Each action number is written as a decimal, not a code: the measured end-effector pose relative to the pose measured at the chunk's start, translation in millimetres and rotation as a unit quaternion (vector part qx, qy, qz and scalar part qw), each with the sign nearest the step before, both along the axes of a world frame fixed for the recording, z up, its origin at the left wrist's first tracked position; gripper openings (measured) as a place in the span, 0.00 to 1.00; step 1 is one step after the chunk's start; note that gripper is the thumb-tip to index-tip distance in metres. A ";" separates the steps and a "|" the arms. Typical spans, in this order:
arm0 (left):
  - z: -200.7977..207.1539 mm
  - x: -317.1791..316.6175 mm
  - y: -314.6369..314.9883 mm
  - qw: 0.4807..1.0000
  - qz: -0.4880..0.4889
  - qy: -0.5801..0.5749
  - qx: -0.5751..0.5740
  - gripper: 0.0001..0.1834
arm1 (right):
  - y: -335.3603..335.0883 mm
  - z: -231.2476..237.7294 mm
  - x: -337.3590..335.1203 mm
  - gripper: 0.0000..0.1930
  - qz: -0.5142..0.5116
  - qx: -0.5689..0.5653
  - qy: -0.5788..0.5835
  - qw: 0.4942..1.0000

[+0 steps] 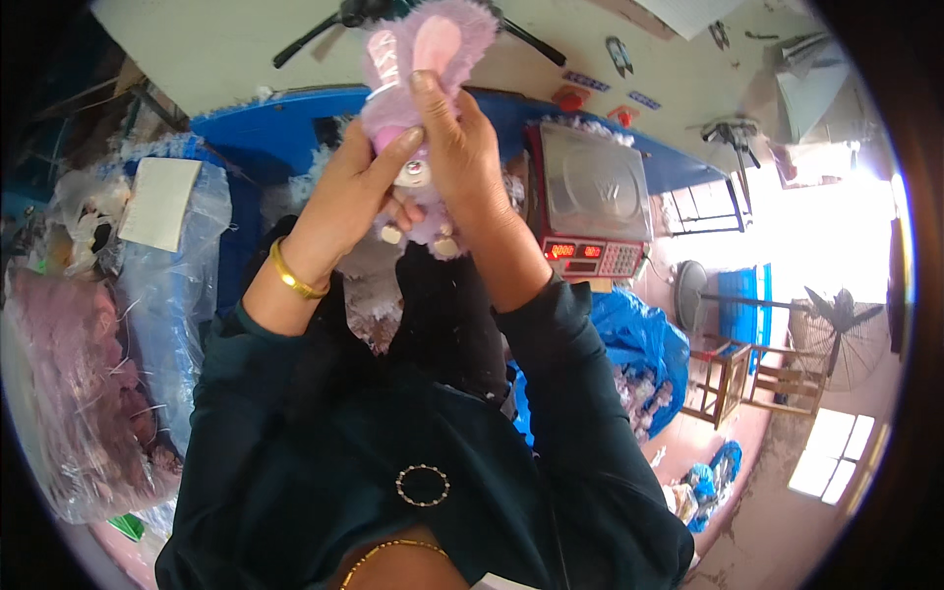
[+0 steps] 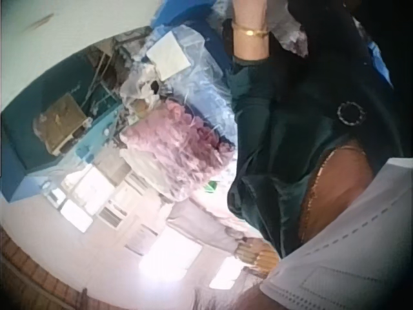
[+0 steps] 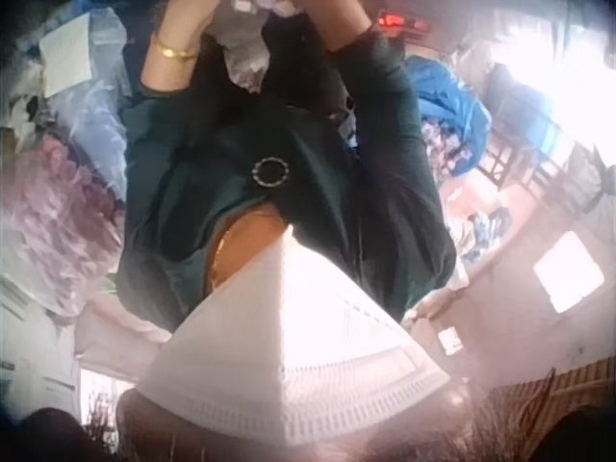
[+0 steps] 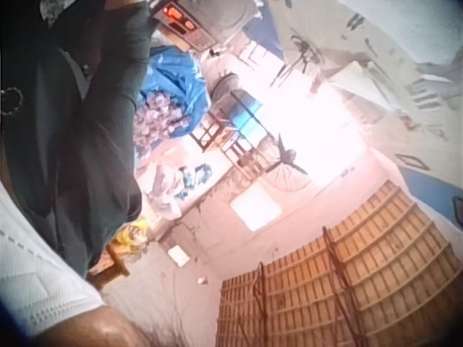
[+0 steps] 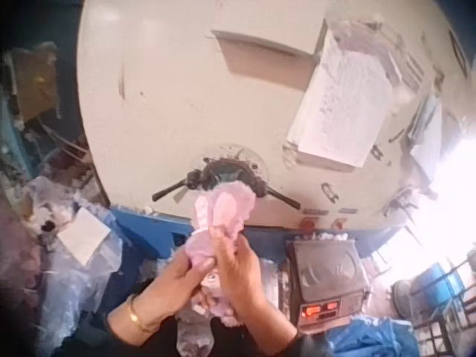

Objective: The person repeatedly picks up pink fluffy craft items, ties them with white string, and places them on a digital scale. The process is repeated multiple times in a small workspace with scattered materials.

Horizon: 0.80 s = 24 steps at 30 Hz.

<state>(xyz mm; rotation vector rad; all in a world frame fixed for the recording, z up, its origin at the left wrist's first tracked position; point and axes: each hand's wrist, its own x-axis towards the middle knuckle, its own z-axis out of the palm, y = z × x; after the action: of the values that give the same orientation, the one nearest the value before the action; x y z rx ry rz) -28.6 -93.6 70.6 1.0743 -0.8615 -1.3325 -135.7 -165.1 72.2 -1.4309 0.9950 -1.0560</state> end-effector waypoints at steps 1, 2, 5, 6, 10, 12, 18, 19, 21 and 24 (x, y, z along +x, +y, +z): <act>-0.1 -3.2 5.5 1.000 0.001 -0.007 0.006 0.27 | 6.5 0.7 -5.7 0.33 0.007 0.009 -0.002 1.000; -2.1 -5.3 11.8 1.000 0.003 -0.013 0.013 0.28 | 13.2 -1.3 -9.2 0.32 0.012 0.012 -0.005 1.000; -3.6 -15.9 32.1 0.999 -0.032 -0.010 0.005 0.30 | 29.8 -12.6 -40.1 0.35 0.102 -0.012 -0.090 0.991; -9.0 -22.4 40.2 0.999 -0.040 0.006 -0.001 0.30 | 33.8 -17.4 -52.2 0.37 0.126 -0.049 -0.044 0.990; -24.1 -35.0 51.7 0.980 -0.161 0.113 0.036 0.31 | 26.4 -19.9 -111.6 0.40 0.196 -0.039 0.111 0.973; -37.9 -39.3 57.4 0.975 -0.179 0.130 0.011 0.29 | -0.5 -22.9 -143.3 0.39 0.143 0.038 0.209 0.967; -55.9 -23.1 56.7 0.975 -0.218 0.020 0.049 0.21 | -138.8 -108.9 -284.6 0.45 -0.047 0.093 0.311 0.945; -60.1 -21.1 57.2 0.971 -0.229 -0.002 0.061 0.20 | -141.9 -105.8 -288.0 0.47 -0.076 0.128 0.369 0.917; -62.6 -21.0 59.5 0.972 -0.215 0.018 0.090 0.16 | -147.1 -98.1 -296.3 0.51 -0.090 0.123 0.454 0.878; -73.5 -11.4 70.0 0.974 -0.166 0.029 0.149 0.14 | -149.0 -90.3 -296.8 0.53 -0.079 0.046 0.498 0.862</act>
<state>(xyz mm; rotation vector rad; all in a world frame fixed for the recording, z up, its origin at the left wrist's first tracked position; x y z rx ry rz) -40.0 -23.6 -2.9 1.1476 -0.8388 -1.8085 -432.6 -314.1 -18.1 -1.8595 1.8831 -0.2871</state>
